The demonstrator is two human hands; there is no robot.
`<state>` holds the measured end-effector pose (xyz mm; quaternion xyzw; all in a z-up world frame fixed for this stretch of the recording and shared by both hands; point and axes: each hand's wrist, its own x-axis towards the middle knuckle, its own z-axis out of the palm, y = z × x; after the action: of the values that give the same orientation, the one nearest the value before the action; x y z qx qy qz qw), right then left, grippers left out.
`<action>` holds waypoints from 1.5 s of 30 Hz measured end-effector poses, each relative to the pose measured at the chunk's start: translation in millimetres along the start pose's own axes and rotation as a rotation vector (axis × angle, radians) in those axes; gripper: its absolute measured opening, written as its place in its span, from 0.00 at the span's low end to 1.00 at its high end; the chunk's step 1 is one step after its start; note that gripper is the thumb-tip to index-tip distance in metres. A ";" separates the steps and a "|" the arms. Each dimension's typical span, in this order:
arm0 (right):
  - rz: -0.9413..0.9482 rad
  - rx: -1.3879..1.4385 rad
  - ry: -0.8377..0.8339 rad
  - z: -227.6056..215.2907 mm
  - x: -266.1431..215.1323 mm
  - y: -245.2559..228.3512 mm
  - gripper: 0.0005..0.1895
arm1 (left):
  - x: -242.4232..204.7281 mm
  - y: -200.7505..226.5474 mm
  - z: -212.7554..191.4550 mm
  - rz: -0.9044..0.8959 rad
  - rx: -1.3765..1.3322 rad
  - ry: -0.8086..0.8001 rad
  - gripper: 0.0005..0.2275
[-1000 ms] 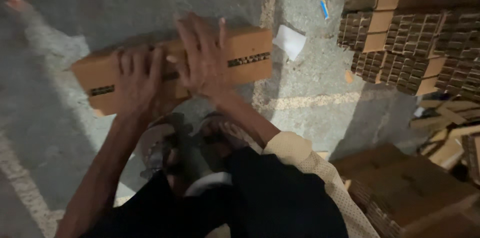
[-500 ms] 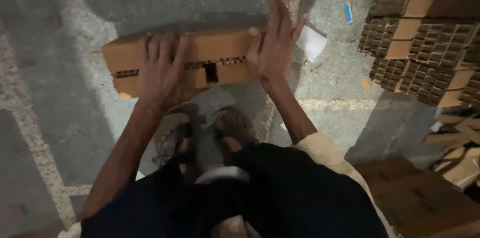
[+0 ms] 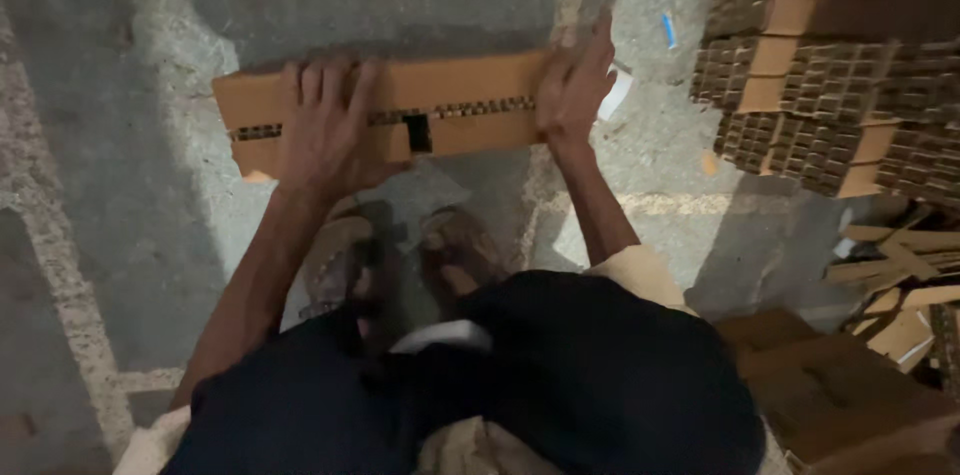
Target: The person assembles flat cardboard boxes by hand on a warehouse floor. They fold the side flaps inward, tuck the end flaps into slots, and press the seams to form rectangular boxes. The person repeats this process for multiple boxes.
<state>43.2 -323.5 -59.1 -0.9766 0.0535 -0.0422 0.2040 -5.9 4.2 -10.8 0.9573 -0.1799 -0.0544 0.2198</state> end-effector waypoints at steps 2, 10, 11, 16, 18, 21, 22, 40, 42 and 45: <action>-0.024 0.113 0.039 8.4 5.2 5.1 0.34 | 9.6 -6.5 3.2 0.032 -0.011 0.032 0.50; -0.002 0.298 -0.002 12.5 2.6 13.0 0.27 | 6.7 -5.2 5.7 0.024 -0.049 0.050 0.51; -0.010 0.313 0.003 9.1 6.1 11.7 0.28 | 10.8 -3.7 3.0 0.017 -0.040 0.034 0.52; -0.018 0.024 -0.031 -3.0 -0.4 -11.3 0.33 | 5.8 -1.9 -1.4 -0.001 -0.044 0.027 0.53; -0.146 -0.139 -0.017 6.8 -7.7 -33.0 0.38 | 4.1 1.0 -0.5 -0.021 -0.043 -0.008 0.53; -0.236 -0.139 0.005 13.3 -12.1 -52.0 0.39 | 5.2 -2.1 -4.6 -0.010 -0.035 -0.038 0.54; -0.250 -0.103 0.011 14.6 -9.5 -52.0 0.38 | 8.6 -3.3 -2.2 -0.001 -0.034 -0.042 0.54; -0.390 -0.024 -0.147 17.3 -28.7 -138.2 0.33 | 11.1 -3.1 0.3 -0.044 0.058 -0.192 0.55; -0.405 -0.047 -0.205 17.2 -29.2 -134.6 0.35 | 3.7 -2.7 4.1 -0.023 0.123 -0.156 0.51; -0.445 -0.002 -0.141 26.7 -21.9 -128.4 0.34 | 6.8 -8.3 3.9 0.018 0.096 -0.065 0.45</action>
<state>35.5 -193.3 -33.1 -0.9650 -0.1777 -0.0177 0.1921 2.4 7.0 -18.1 0.9628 -0.1978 -0.0751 0.1683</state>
